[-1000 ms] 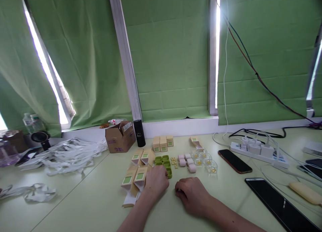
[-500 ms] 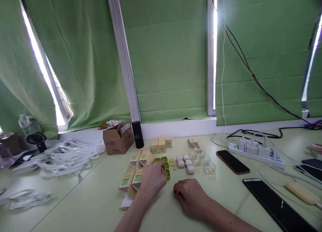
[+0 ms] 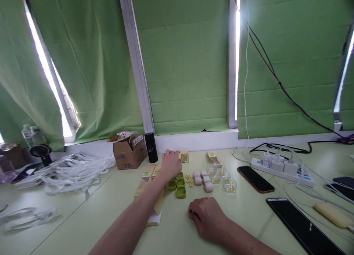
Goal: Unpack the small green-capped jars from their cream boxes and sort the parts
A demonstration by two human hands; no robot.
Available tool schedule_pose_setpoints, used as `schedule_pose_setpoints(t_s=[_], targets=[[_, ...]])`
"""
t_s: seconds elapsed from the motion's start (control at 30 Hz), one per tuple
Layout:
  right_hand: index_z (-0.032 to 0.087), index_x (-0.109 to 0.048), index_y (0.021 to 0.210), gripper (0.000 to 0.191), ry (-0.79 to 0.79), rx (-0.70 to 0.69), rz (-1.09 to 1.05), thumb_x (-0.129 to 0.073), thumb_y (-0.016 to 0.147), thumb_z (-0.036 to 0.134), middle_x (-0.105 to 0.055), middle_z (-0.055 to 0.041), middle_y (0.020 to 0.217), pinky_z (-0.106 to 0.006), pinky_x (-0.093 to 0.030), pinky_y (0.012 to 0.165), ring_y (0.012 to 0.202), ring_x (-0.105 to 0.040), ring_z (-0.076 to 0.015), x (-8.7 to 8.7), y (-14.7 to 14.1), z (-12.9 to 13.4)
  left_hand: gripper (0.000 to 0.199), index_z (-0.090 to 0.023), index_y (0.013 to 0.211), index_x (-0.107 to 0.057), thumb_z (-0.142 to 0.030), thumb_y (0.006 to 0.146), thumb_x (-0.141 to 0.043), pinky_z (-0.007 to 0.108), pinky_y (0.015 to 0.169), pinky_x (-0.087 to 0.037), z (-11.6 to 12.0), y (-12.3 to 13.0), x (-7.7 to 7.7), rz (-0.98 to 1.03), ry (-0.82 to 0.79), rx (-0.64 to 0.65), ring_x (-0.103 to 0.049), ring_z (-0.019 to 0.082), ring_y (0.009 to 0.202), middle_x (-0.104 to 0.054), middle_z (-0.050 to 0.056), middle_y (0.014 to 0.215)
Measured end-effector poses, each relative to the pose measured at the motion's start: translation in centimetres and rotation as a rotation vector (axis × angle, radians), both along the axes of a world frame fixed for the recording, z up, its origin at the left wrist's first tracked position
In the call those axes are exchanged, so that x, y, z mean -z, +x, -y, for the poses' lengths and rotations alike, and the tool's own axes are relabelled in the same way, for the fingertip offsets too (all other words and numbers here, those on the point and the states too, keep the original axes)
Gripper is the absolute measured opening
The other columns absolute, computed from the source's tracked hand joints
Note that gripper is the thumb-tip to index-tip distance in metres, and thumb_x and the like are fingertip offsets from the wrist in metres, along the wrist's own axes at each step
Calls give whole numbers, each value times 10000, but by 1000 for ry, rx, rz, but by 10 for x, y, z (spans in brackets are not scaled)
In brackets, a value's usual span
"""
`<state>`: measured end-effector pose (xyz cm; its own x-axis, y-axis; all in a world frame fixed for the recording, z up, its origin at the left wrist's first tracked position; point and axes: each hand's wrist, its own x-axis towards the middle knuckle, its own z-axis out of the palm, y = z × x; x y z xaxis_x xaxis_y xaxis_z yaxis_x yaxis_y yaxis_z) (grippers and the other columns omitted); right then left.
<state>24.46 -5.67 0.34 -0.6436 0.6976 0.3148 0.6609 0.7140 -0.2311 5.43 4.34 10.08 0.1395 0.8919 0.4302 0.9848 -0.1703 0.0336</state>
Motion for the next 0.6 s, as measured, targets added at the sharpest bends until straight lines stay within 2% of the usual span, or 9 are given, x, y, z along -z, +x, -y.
schedule_pose_setpoints(t_s=[0.13,0.3,0.43,0.53,0.6], targets=[[218,-663,827,132,27,-3,17,-563,913,218,-765,-15,876,-308,-235,582,743,-686,-173,2,1,1,527,-138,1409,-523,-240,892,-544,502,1033,-359,-47,3,13,-68,-72,-32,-431,388,1294,-596,218,1355],[215,-658,840,114,43,-12,33,-564,903,213,-762,-21,882,-315,-212,571,727,-679,-171,0,-1,2,673,-145,1513,-421,-252,887,-644,540,1106,-347,-81,7,28,-123,-139,-63,-371,410,1404,-495,229,1471],[211,-665,864,116,17,-28,29,-566,913,244,-764,-29,895,-303,-241,579,734,-682,-173,-4,-4,4,536,-205,1452,-498,-373,966,-653,586,1101,-429,-98,11,33,-138,-155,-95,-503,342,1346,-499,135,1498],[215,-675,886,114,-18,-30,28,-595,904,294,-768,-28,911,-293,-279,593,757,-695,-186,-6,-5,7,434,-191,1362,-574,-376,977,-656,535,1019,-531,-107,14,35,-144,-159,-104,-611,291,1225,-575,116,1416],[220,-682,909,120,-35,-23,30,-612,894,316,-771,-28,927,-290,-310,609,779,-704,-198,-7,-5,8,414,-184,1344,-586,-366,979,-657,513,991,-553,-111,15,38,-145,-164,-100,-631,279,1190,-598,114,1382]])
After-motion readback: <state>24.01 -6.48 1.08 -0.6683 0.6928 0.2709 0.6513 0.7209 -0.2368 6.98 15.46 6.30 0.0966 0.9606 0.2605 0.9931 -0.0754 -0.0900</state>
